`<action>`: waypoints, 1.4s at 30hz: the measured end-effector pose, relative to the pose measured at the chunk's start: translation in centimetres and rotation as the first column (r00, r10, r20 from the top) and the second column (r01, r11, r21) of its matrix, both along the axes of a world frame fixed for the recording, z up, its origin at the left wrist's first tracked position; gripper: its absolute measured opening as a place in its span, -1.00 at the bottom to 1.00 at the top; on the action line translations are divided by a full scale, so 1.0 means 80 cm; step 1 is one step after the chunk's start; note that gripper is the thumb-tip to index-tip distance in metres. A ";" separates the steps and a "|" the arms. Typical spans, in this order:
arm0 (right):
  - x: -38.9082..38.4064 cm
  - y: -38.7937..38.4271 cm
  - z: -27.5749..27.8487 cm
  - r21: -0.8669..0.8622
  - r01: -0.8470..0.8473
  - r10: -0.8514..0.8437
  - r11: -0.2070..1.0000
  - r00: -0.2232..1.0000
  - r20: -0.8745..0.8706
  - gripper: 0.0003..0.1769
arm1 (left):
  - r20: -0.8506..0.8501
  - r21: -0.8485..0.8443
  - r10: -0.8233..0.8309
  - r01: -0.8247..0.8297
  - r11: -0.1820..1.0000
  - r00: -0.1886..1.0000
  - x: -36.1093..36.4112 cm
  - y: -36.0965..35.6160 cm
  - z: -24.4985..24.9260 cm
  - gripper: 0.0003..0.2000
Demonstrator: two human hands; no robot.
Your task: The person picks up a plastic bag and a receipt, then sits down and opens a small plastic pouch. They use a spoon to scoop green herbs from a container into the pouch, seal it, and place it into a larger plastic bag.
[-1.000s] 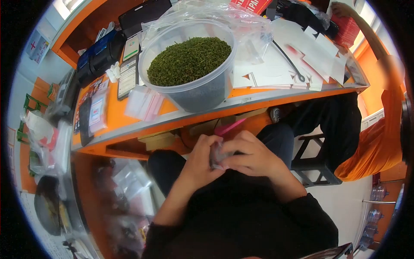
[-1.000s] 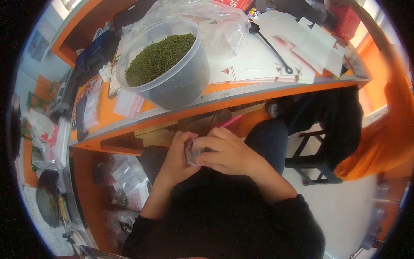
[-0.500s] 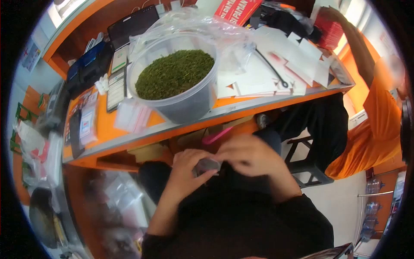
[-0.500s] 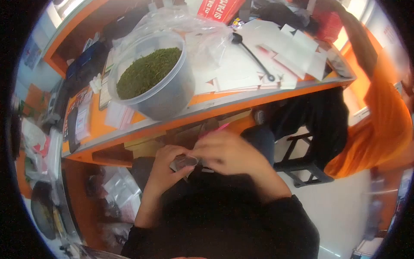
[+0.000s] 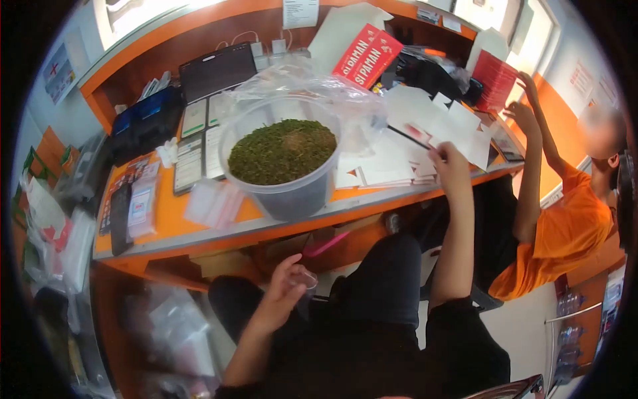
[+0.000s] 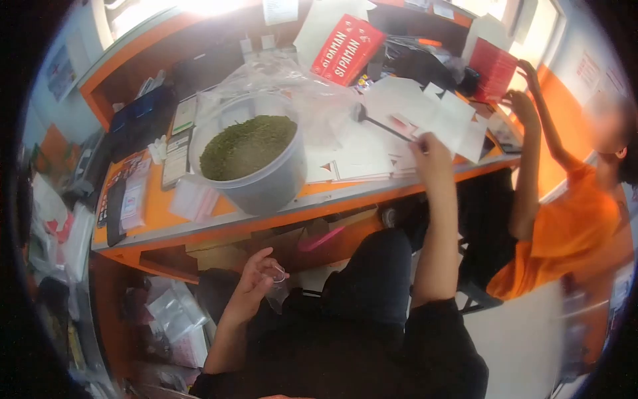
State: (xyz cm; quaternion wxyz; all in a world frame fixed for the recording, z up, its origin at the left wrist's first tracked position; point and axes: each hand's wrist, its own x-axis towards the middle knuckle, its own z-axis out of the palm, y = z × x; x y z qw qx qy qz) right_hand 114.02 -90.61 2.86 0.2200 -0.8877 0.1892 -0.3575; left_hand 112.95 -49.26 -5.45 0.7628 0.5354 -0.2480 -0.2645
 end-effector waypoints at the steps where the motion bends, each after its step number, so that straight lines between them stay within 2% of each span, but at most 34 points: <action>1: -0.010 0.002 0.007 0.029 0.048 -0.050 0.998 0.996 0.073 -0.78 | 0.013 0.021 0.014 -0.015 1.000 1.000 0.002 0.006 0.001 -0.44; 2: -0.023 0.005 0.013 0.063 0.095 -0.103 0.994 0.984 0.144 -0.77 | 0.027 0.043 0.027 -0.028 0.999 0.999 0.003 0.012 0.003 -0.44; 3: -0.027 -0.002 0.002 0.109 0.051 -0.085 0.993 0.937 0.338 -0.76 | 0.029 0.041 0.036 -0.037 0.998 0.999 0.005 0.018 0.005 -0.44; 4: -0.034 0.002 0.002 0.432 -0.042 -0.147 0.901 0.907 0.394 -0.72 | 0.031 0.021 0.067 -0.068 0.997 0.997 0.007 0.024 0.009 -0.42; 5: -0.041 0.011 -0.001 0.504 -0.251 -0.045 0.827 0.862 0.504 -0.69 | 0.033 0.000 0.098 -0.098 0.995 0.995 0.009 0.029 0.012 -0.41; 6: -0.045 0.022 0.000 0.539 -0.450 0.034 0.712 0.788 0.614 -0.65 | 0.034 -0.002 0.103 -0.103 0.995 0.994 0.011 0.036 0.015 -0.41; 8: -0.036 0.103 0.033 0.575 -0.579 0.048 0.578 0.727 0.685 -0.64 | 0.028 0.003 0.125 -0.125 0.992 0.992 0.016 0.049 0.019 -0.36; 10: -0.022 0.159 0.053 0.419 -0.711 0.263 0.564 0.636 0.725 -0.65 | 0.010 -0.024 0.145 -0.145 0.989 0.989 0.017 0.059 0.023 -0.33; 12: 0.002 0.194 0.060 0.089 -0.603 0.409 0.792 0.633 0.657 -0.58 | -0.006 -0.052 0.163 -0.163 0.985 0.987 0.015 0.066 0.026 -0.31; 14: 0.022 0.219 0.071 0.013 -0.622 0.482 0.783 0.620 0.620 -0.53 | -0.074 -0.136 0.174 -0.183 0.974 0.982 0.011 0.073 0.030 -0.31; 17: 0.065 0.244 0.067 -0.043 -0.681 0.524 0.731 0.520 0.674 -0.60 | -0.158 -0.163 0.223 -0.248 0.955 0.962 -0.005 0.084 0.039 -0.30; 19: 0.080 0.255 0.061 0.164 -0.689 0.406 0.706 0.584 0.703 -0.70 | -0.155 -0.187 0.240 -0.267 0.945 0.958 -0.013 0.097 0.037 -0.31; 22: 0.092 0.270 0.056 0.132 -0.682 0.362 0.719 0.530 0.767 -0.73 | -0.179 -0.209 0.276 -0.311 0.927 0.944 -0.025 0.119 0.039 -0.32; 26: 0.090 0.269 0.060 0.196 -0.717 0.314 0.669 0.512 0.799 -0.69 | -0.236 -0.202 0.331 -0.379 0.903 0.914 -0.040 0.137 0.045 -0.35; 28: 0.072 0.268 0.063 0.174 -0.708 0.329 0.685 0.514 0.792 -0.68 | -0.242 -0.202 0.346 -0.395 0.896 0.907 -0.041 0.144 0.042 -0.36; 32: 0.015 0.246 0.065 0.021 -0.810 0.378 0.586 0.296 0.877 -0.67 | -0.268 -0.173 0.314 -0.366 0.914 0.911 -0.037 0.144 0.023 -0.42; 33: -0.008 0.241 0.063 0.049 -0.796 0.341 0.603 0.313 0.886 -0.67 | -0.281 -0.164 0.305 -0.359 0.919 0.910 -0.037 0.138 0.021 -0.42; 34: -0.028 0.229 0.061 -0.022 -0.798 0.395 0.603 0.275 0.877 -0.66 | -0.220 -0.120 0.309 -0.340 0.933 0.925 -0.036 0.128 0.021 -0.44; 35: -0.054 0.223 0.058 0.022 -0.820 0.383 0.572 0.291 0.877 -0.66 | -0.155 -0.079 0.305 -0.319 0.944 0.940 -0.032 0.116 0.020 -0.46; 36: -0.079 0.218 0.051 0.064 -0.838 0.370 0.541 0.306 0.877 -0.65 | -0.167 -0.073 0.290 -0.305 0.950 0.942 -0.028 0.103 0.019 -0.46; 39: -0.129 0.195 0.019 0.045 -0.842 0.422 0.538 0.314 0.850 -0.64 | -0.129 -0.008 0.177 -0.179 0.984 0.976 -0.010 0.053 0.003 -0.51; 40: -0.144 0.190 0.002 0.067 -0.828 0.408 0.557 0.344 0.846 -0.64 | -0.033 0.067 0.163 -0.160 0.985 0.986 0.000 0.031 -0.010 -0.52; 41: -0.158 0.186 -0.021 0.132 -0.853 0.411 0.505 0.373 0.832 -0.62 | 0.063 0.141 0.138 -0.145 0.979 0.989 0.009 0.008 -0.024 -0.54; 42: -0.171 0.181 -0.045 0.198 -0.871 0.415 0.449 0.399 0.818 -0.59 | 0.060 0.131 0.130 -0.137 0.982 0.990 0.013 -0.021 -0.037 -0.56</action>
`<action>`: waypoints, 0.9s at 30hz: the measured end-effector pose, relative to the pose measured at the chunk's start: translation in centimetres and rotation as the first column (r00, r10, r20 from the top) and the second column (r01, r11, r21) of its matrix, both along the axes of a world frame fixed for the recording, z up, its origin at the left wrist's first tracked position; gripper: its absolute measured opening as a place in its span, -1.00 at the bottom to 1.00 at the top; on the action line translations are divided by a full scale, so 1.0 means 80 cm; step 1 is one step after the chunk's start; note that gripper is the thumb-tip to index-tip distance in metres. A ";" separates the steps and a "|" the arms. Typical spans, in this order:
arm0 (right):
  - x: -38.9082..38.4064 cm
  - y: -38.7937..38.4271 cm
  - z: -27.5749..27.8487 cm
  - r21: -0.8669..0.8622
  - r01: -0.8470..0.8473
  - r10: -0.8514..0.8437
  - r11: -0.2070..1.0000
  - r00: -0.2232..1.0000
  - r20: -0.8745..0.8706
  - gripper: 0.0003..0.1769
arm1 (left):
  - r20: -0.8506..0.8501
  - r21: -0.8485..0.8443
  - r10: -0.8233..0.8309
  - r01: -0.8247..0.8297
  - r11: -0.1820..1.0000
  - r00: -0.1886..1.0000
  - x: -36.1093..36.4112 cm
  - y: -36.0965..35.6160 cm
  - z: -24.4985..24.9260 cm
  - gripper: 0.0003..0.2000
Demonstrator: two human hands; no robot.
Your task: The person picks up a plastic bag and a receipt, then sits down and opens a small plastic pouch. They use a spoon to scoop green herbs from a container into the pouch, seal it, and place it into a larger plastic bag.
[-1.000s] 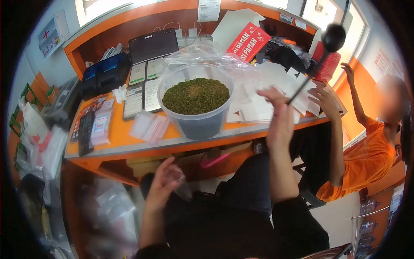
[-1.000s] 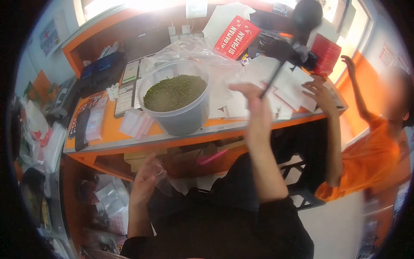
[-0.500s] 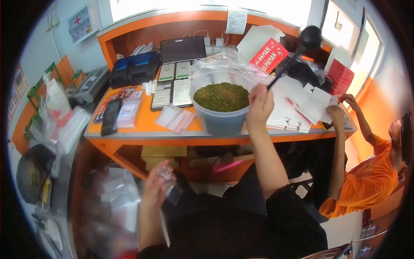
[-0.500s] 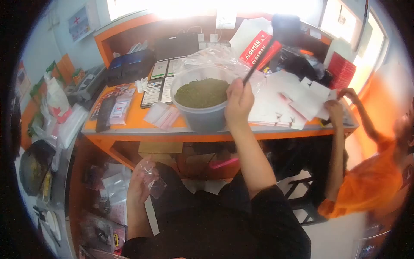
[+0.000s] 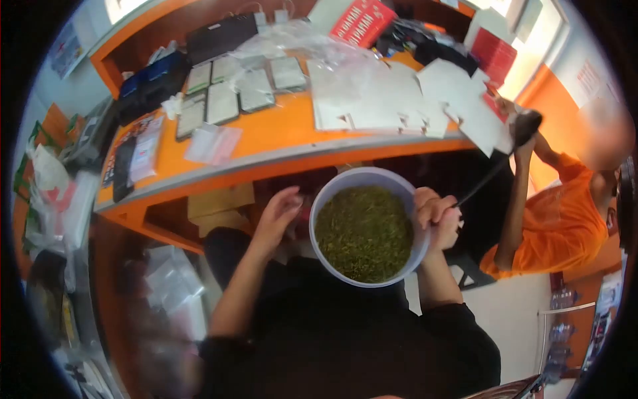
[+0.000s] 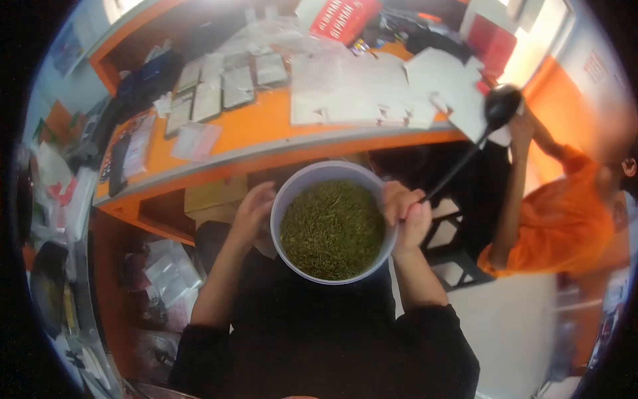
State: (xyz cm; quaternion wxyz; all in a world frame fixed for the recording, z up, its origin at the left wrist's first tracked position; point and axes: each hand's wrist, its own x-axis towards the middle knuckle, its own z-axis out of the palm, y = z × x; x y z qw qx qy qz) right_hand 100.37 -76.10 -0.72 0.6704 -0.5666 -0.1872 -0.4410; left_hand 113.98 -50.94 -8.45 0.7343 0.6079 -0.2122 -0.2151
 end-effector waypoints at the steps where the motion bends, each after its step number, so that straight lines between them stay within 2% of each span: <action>1: -0.010 -0.004 -0.027 0.005 0.021 -0.021 1.000 1.000 -0.021 -0.59 | 0.001 -0.011 -0.006 0.006 1.000 1.000 0.003 -0.031 -0.015 -0.58; 3: -0.024 -0.013 -0.081 -0.061 0.002 -0.007 0.998 0.997 -0.076 -0.54 | 0.082 -0.007 -0.032 0.033 0.999 0.996 0.009 -0.088 -0.061 -0.58; 4: -0.032 -0.010 -0.097 -0.086 0.018 -0.029 0.996 0.991 -0.134 -0.50 | 0.071 -0.006 -0.046 0.046 0.999 0.996 0.007 -0.110 -0.071 -0.58; 6: -0.049 -0.003 -0.114 -0.175 0.076 -0.114 0.982 0.970 -0.217 -0.48 | -0.141 -0.166 -0.193 0.170 0.972 0.971 0.007 -0.144 -0.088 -0.56; 7: -0.052 -0.007 -0.116 -0.174 0.085 -0.123 0.981 0.967 -0.224 -0.48 | -0.149 -0.165 -0.203 0.178 0.970 0.968 0.014 -0.155 -0.095 -0.56; 9: -0.058 -0.012 -0.122 -0.254 0.075 -0.122 0.964 0.977 -0.173 -0.48 | 0.043 -0.121 -0.322 0.324 0.938 0.946 0.031 -0.177 -0.107 -0.52; 10: -0.059 -0.013 -0.123 -0.250 0.085 -0.133 0.965 0.974 -0.181 -0.48 | 0.033 -0.119 -0.334 0.335 0.935 0.942 0.040 -0.188 -0.104 -0.52; 12: -0.053 -0.018 -0.118 -0.259 0.040 -0.101 0.965 0.968 -0.228 -0.52 | 0.215 -0.018 -0.395 0.408 0.913 0.893 0.056 -0.209 -0.092 -0.49; 14: -0.044 -0.026 -0.097 -0.279 0.016 -0.096 0.960 0.957 -0.274 -0.56 | 0.238 0.021 -0.391 0.398 0.917 0.889 0.049 -0.221 -0.064 -0.48; 16: -0.046 -0.034 -0.074 -0.295 -0.018 -0.081 0.955 0.944 -0.320 -0.60 | 0.425 0.040 -0.315 0.330 0.943 0.849 0.041 -0.227 -0.054 -0.49; 17: -0.059 -0.043 -0.064 -0.315 0.104 -0.251 0.943 0.844 -0.474 -0.71 | 0.348 0.000 -0.385 0.411 0.912 0.855 0.041 -0.226 -0.050 -0.51; 18: -0.071 -0.052 -0.057 -0.354 0.216 -0.399 0.910 0.690 -0.604 -0.80 | 0.347 -0.002 -0.385 0.411 0.912 0.855 0.039 -0.223 -0.043 -0.51; 20: -0.093 -0.074 -0.049 -0.143 0.250 -0.284 0.958 0.741 -0.608 -0.89 | 0.304 -0.028 -0.338 0.363 0.932 0.891 0.034 -0.214 -0.036 -0.52; 22: -0.103 -0.088 -0.043 -0.073 0.312 -0.305 0.947 0.809 -0.502 -0.83 | 0.313 -0.047 -0.316 0.346 0.937 0.896 0.038 -0.212 -0.038 -0.52; 24: -0.095 -0.101 -0.038 0.098 0.060 -0.035 0.993 0.972 -0.234 -0.82 | 0.464 0.093 -0.296 0.286 0.954 0.835 0.042 -0.210 -0.037 -0.52; 26: -0.089 -0.093 -0.028 0.131 0.086 -0.050 0.988 0.965 -0.259 -0.81 | 0.415 0.078 -0.306 0.301 0.950 0.857 0.040 -0.214 -0.042 -0.52; 27: -0.085 -0.091 -0.026 0.060 0.093 -0.077 0.994 0.971 -0.228 -0.81 | 0.394 0.081 -0.334 0.330 0.940 0.856 0.039 -0.218 -0.046 -0.52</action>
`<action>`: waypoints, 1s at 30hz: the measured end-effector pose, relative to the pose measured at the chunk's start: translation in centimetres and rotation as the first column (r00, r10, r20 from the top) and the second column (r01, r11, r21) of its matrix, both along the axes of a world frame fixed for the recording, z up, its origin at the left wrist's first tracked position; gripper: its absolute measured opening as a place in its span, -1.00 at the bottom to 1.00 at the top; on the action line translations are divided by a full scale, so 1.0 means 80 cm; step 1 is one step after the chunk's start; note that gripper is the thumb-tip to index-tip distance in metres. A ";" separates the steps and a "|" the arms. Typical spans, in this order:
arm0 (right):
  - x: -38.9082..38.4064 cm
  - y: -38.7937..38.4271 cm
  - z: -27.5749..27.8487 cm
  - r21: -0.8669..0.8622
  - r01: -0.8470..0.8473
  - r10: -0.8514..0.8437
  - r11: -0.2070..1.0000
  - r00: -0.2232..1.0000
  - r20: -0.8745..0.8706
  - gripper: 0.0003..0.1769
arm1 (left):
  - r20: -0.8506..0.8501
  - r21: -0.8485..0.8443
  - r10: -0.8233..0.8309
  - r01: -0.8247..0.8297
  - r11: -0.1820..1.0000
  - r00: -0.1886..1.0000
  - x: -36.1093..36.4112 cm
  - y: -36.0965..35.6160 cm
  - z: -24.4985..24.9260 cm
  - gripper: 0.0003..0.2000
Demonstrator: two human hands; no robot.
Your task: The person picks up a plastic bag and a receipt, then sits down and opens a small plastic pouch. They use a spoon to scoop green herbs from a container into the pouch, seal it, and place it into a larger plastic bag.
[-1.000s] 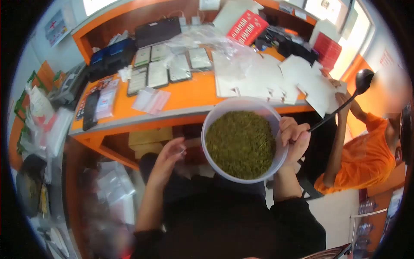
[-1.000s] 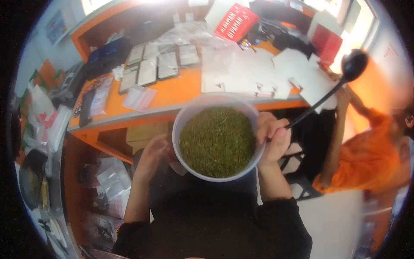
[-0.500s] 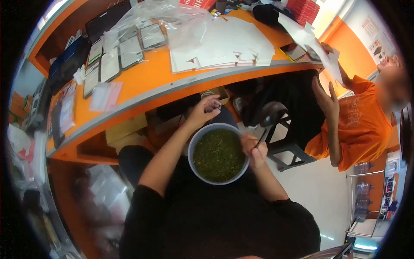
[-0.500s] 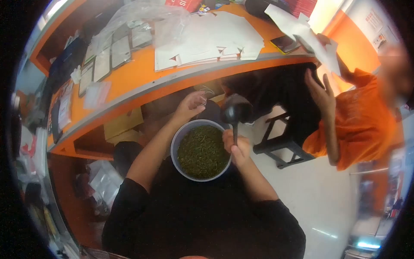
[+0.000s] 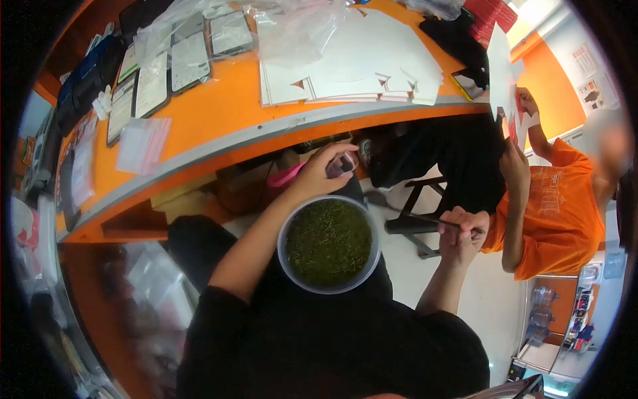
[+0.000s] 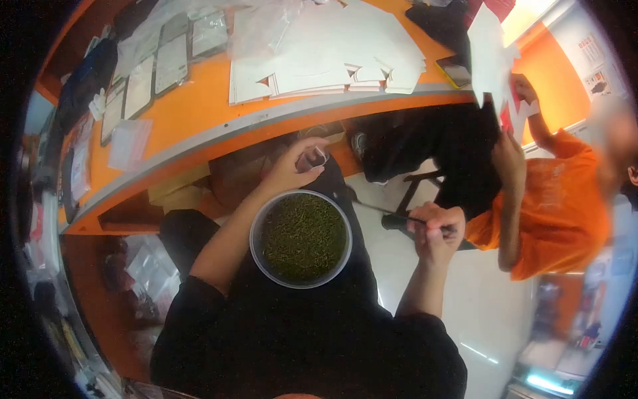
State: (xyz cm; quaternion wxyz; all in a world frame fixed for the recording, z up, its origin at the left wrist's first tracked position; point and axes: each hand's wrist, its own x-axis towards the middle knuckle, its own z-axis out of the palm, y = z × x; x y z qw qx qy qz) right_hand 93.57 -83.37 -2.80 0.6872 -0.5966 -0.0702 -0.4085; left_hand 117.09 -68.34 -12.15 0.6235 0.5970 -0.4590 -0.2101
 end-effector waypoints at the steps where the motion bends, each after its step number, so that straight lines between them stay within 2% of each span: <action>1: 0.005 0.002 0.004 -0.074 0.011 -0.009 0.997 0.999 0.031 -0.79 | -0.018 0.009 -0.030 0.030 1.000 0.999 0.000 -0.004 -0.003 -0.52; 2: 0.012 0.001 0.011 -0.133 -0.005 0.018 0.991 0.995 0.100 -0.73 | -0.062 0.015 -0.062 0.063 0.998 0.996 0.000 -0.007 -0.006 -0.52; 3: 0.018 0.005 0.022 -0.129 -0.007 0.019 0.992 0.996 0.092 -0.73 | -0.070 0.019 -0.060 0.061 0.998 0.996 0.000 -0.011 -0.008 -0.52; 5: 0.026 0.014 0.039 -0.257 0.178 -0.128 0.950 0.971 0.201 -0.65 | 0.019 0.092 -0.041 0.039 0.995 0.999 0.002 -0.019 -0.011 -0.53; 6: 0.024 0.013 0.041 -0.243 0.131 -0.087 0.961 0.979 0.185 -0.64 | 0.092 0.095 -0.011 0.003 0.995 0.996 0.003 -0.023 -0.013 -0.54; 7: 0.024 0.017 0.041 -0.241 0.132 -0.089 0.962 0.979 0.182 -0.64 | 0.089 0.098 -0.013 0.004 0.995 0.996 0.002 -0.029 -0.015 -0.54; 9: 0.026 0.031 0.045 -0.293 0.217 -0.206 0.931 0.976 0.067 -0.66 | 0.015 0.187 0.038 -0.040 0.982 0.999 -0.002 -0.041 -0.019 -0.56; 13: 0.027 0.044 0.026 -0.472 0.204 -0.235 0.857 0.972 -0.007 -0.75 | -0.030 0.227 0.087 -0.078 0.971 0.996 -0.014 -0.037 0.021 -0.57; 15: 0.026 0.042 0.019 -0.537 0.144 -0.162 0.831 0.987 0.014 -0.82 | 0.020 0.126 0.067 -0.069 0.990 0.998 -0.014 -0.035 0.014 -0.56; 17: 0.031 0.047 0.015 -0.584 -0.002 -0.011 0.811 1.000 -0.018 -0.87 | -0.030 0.105 0.046 -0.043 0.994 0.998 -0.015 -0.028 0.007 -0.56; 18: 0.032 0.048 0.012 -0.548 -0.078 0.064 0.833 0.997 -0.045 -0.89 | -0.074 0.080 0.021 -0.015 0.997 0.997 -0.014 -0.025 0.003 -0.56; 21: 0.038 0.060 -0.006 -0.478 -0.116 0.120 0.871 0.993 -0.022 -0.87 | -0.116 0.106 0.068 -0.056 0.993 0.991 -0.008 -0.015 -0.016 -0.56; 23: 0.042 0.066 -0.017 -0.486 -0.133 0.138 0.864 0.990 -0.024 -0.87 | -0.113 0.091 0.109 -0.099 0.991 0.988 -0.006 -0.012 -0.026 -0.57; 25: 0.047 0.067 -0.029 -0.389 -0.006 0.009 0.921 1.000 0.005 -0.88 | -0.109 0.075 0.150 -0.143 0.987 0.983 -0.005 -0.008 -0.025 -0.59; 26: 0.045 0.062 -0.030 -0.337 -0.043 0.019 0.941 0.997 -0.074 -0.86 | -0.171 0.085 0.115 -0.102 0.991 0.978 -0.005 -0.008 -0.025 -0.60; 27: 0.045 0.059 -0.031 -0.336 -0.049 0.024 0.941 0.997 -0.076 -0.86 | -0.234 0.093 0.080 -0.060 0.994 0.969 -0.005 -0.008 -0.024 -0.60; 29: 0.047 0.054 -0.039 -0.413 -0.090 0.052 0.906 0.994 -0.101 -0.80 | -0.249 0.099 0.064 -0.040 0.994 0.967 -0.006 -0.002 -0.022 -0.60; 30: 0.042 0.041 -0.059 -0.587 -0.055 0.022 0.808 0.998 -0.063 -0.60 | -0.262 0.103 0.043 -0.016 0.995 0.964 -0.006 0.001 -0.022 -0.60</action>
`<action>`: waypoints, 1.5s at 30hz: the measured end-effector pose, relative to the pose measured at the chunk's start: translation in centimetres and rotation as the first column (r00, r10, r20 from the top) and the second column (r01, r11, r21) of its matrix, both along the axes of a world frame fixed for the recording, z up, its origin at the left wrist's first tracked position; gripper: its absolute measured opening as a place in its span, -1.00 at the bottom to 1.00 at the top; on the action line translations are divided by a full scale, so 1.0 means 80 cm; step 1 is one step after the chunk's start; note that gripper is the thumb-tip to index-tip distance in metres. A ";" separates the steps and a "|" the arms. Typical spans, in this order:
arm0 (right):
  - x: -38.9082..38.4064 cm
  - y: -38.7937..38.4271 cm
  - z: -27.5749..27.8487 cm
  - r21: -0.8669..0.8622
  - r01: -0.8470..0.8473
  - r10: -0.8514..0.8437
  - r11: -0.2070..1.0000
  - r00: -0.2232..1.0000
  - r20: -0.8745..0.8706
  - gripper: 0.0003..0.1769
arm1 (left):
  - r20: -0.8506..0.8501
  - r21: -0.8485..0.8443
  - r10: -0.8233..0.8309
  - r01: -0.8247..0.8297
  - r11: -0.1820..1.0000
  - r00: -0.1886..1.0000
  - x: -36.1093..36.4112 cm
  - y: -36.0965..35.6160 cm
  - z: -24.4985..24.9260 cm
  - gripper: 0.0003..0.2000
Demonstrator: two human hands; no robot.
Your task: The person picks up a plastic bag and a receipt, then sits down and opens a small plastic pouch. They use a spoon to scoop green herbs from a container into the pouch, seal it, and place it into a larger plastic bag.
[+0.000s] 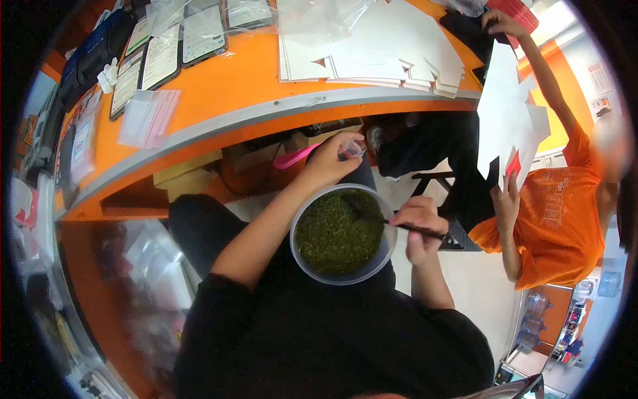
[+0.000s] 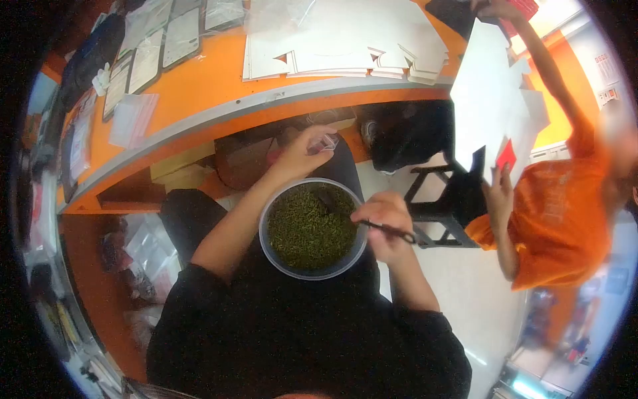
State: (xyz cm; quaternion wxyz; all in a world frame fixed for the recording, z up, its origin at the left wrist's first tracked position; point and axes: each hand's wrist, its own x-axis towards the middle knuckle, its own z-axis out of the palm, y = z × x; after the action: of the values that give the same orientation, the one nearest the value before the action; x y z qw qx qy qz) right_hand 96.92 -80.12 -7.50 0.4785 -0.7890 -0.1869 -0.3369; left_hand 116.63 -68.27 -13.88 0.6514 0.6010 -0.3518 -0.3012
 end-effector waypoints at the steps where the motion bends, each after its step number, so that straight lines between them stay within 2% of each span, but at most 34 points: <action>1: 0.001 0.007 -0.005 -0.001 -0.003 0.003 1.000 1.000 0.003 -0.60 | 0.003 -0.001 0.003 -0.003 1.000 1.000 0.002 0.004 -0.003 -0.60; 3: -0.005 0.034 -0.013 -0.004 0.387 -0.378 0.922 0.898 -0.227 -0.37 | -0.010 -0.020 0.043 -0.043 0.999 0.999 0.006 0.017 -0.011 -0.61; 4: -0.016 0.038 -0.009 0.052 0.344 -0.262 0.938 0.798 -0.542 -0.22 | -0.008 -0.018 0.048 -0.049 0.999 0.999 0.007 0.025 -0.013 -0.61; 5: -0.019 0.037 -0.012 0.055 0.337 -0.256 0.940 0.801 -0.541 -0.22 | -0.040 0.003 0.130 -0.130 0.991 0.991 0.007 0.035 -0.015 -0.62; 6: -0.019 0.037 -0.014 -0.005 0.218 -0.173 0.976 0.758 -0.628 -0.21 | -0.069 0.026 0.213 -0.211 0.977 0.975 0.007 0.044 -0.013 -0.62; 7: -0.018 0.040 -0.015 -0.050 0.090 -0.099 0.995 0.695 -0.712 -0.20 | -0.066 0.032 0.219 -0.217 0.976 0.973 0.006 0.053 -0.011 -0.62; 9: -0.013 0.044 -0.003 -0.009 0.078 -0.059 0.997 0.669 -0.741 -0.24 | -0.058 0.100 0.300 -0.294 0.951 0.952 0.002 0.072 -0.002 -0.63; 11: 0.000 0.047 0.006 0.058 0.070 0.010 0.996 0.557 -0.830 -0.26 | 0.000 0.120 0.314 -0.312 0.942 0.949 0.001 0.091 0.009 -0.62; 12: 0.010 0.051 0.006 0.012 0.078 -0.040 0.997 0.626 -0.778 -0.30 | 0.054 0.131 0.323 -0.327 0.936 0.945 0.003 0.100 0.014 -0.62; 13: 0.020 0.054 0.010 0.013 0.066 -0.032 0.998 0.636 -0.771 -0.30 | 0.065 0.127 0.334 -0.340 0.932 0.940 0.007 0.110 0.015 -0.62; 15: 0.045 0.060 0.022 0.157 0.001 0.125 0.988 0.594 -0.794 -0.35 | 0.163 0.068 0.318 -0.333 0.941 0.934 0.017 0.138 0.023 -0.62; 16: 0.061 0.068 0.031 0.102 -0.066 0.120 0.993 0.657 -0.745 -0.38 | 0.133 0.170 0.287 -0.307 0.937 0.949 0.021 0.157 0.036 -0.61; 17: 0.077 0.075 0.029 0.105 -0.092 0.139 0.990 0.663 -0.736 -0.38 | 0.146 0.169 0.310 -0.332 0.928 0.939 0.027 0.176 0.047 -0.61; 18: 0.093 0.083 0.024 0.153 -0.177 0.232 0.972 0.654 -0.720 -0.38 | 0.133 0.202 0.248 -0.271 0.941 0.960 0.037 0.194 0.057 -0.60; 20: 0.123 0.111 0.015 0.214 -0.316 0.370 0.924 0.606 -0.704 -0.39 | 0.077 0.257 0.143 -0.158 0.953 0.987 0.053 0.230 0.068 -0.60; 21: 0.137 0.131 0.016 0.216 -0.348 0.394 0.912 0.599 -0.697 -0.39 | 0.086 0.261 0.174 -0.191 0.946 0.981 0.062 0.243 0.067 -0.60; 23: 0.165 0.189 0.015 0.339 -0.585 0.593 0.737 0.321 -0.738 -0.40 | 0.083 0.317 -0.139 0.106 0.942 0.987 0.076 0.285 0.047 -0.59; 24: 0.170 0.209 0.003 0.343 -0.604 0.607 0.719 0.306 -0.733 -0.40 | 0.071 0.268 -0.184 0.159 0.950 0.980 0.078 0.291 0.028 -0.59; 25: 0.174 0.228 -0.017 0.301 -0.664 0.620 0.684 0.312 -0.720 -0.41 | 0.072 0.347 -0.185 0.150 0.926 0.980 0.067 0.294 0.041 -0.59; 26: 0.175 0.241 -0.028 0.256 -0.716 0.632 0.650 0.321 -0.706 -0.42 | 0.073 0.332 -0.180 0.147 0.932 0.981 0.062 0.294 0.031 -0.59; 27: 0.174 0.247 -0.031 0.263 -0.721 0.639 0.641 0.313 -0.702 -0.42 | 0.071 0.315 -0.181 0.150 0.937 0.981 0.059 0.294 0.024 -0.59; 29: 0.170 0.248 -0.037 0.187 -0.688 0.602 0.701 0.432 -0.671 -0.43 | 0.064 0.296 -0.148 0.122 0.947 0.987 0.059 0.302 0.013 -0.59; 30: 0.168 0.247 -0.039 0.191 -0.688 0.605 0.700 0.429 -0.671 -0.43 | 0.063 0.269 -0.118 0.097 0.958 0.991 0.060 0.304 0.014 -0.59; 32: 0.160 0.238 -0.040 0.033 -0.604 0.542 0.796 0.688 -0.482 -0.44 | 0.054 0.260 -0.082 0.065 0.963 0.995 0.069 0.309 0.012 -0.59; 33: 0.157 0.229 -0.034 0.043 -0.614 0.551 0.788 0.672 -0.494 -0.44 | 0.050 0.252 -0.044 0.030 0.967 0.998 0.071 0.313 0.009 -0.59; 35: 0.157 0.209 -0.021 0.113 -0.509 0.469 0.853 0.653 -0.595 -0.46 | -0.010 0.217 -0.026 0.028 0.976 1.000 0.074 0.308 -0.003 -0.58; 36: 0.156 0.205 -0.023 0.119 -0.520 0.477 0.846 0.638 -0.604 -0.46 | 0.028 0.214 -0.055 0.048 0.976 0.998 0.075 0.305 -0.007 -0.58; 37: 0.155 0.202 -0.025 0.387 -0.547 0.660 0.742 0.500 -0.561 -0.50 | 0.069 0.213 -0.086 0.069 0.975 0.994 0.077 0.301 -0.009 -0.58; 38: 0.155 0.201 -0.026 0.624 -0.520 0.812 0.583 0.363 -0.457 -0.53 | 0.101 0.204 -0.096 0.074 0.976 0.990 0.080 0.296 -0.011 -0.58; 39: 0.157 0.203 -0.020 0.629 -0.518 0.815 0.580 0.354 -0.459 -0.53 | 0.093 0.204 -0.091 0.070 0.976 0.992 0.080 0.293 -0.011 -0.58; 41: 0.164 0.209 -0.005 0.396 -0.655 0.749 0.644 0.431 -0.503 -0.69 | 0.119 0.244 -0.116 0.084 0.966 0.986 0.083 0.287 -0.009 -0.59; 42: 0.164 0.217 -0.005 0.399 -0.655 0.750 0.642 0.428 -0.504 -0.69 | 0.116 0.244 -0.114 0.083 0.966 0.987 0.085 0.284 -0.010 -0.59; 44: 0.162 0.241 -0.005 0.498 -0.575 0.756 0.649 0.566 -0.329 -0.78 | 0.110 0.252 -0.150 0.119 0.960 0.982 0.087 0.278 -0.015 -0.59; 45: 0.167 0.247 0.001 0.499 -0.575 0.756 0.648 0.564 -0.331 -0.78 | 0.108 0.252 -0.149 0.118 0.961 0.983 0.089 0.276 -0.017 -0.59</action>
State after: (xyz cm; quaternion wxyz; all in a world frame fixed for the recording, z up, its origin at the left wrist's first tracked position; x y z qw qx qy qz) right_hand 110.30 -60.33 -7.42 0.7285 -0.6212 -0.2802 0.0693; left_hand 123.72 -46.16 -15.27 0.5273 0.6692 -0.3920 -0.3470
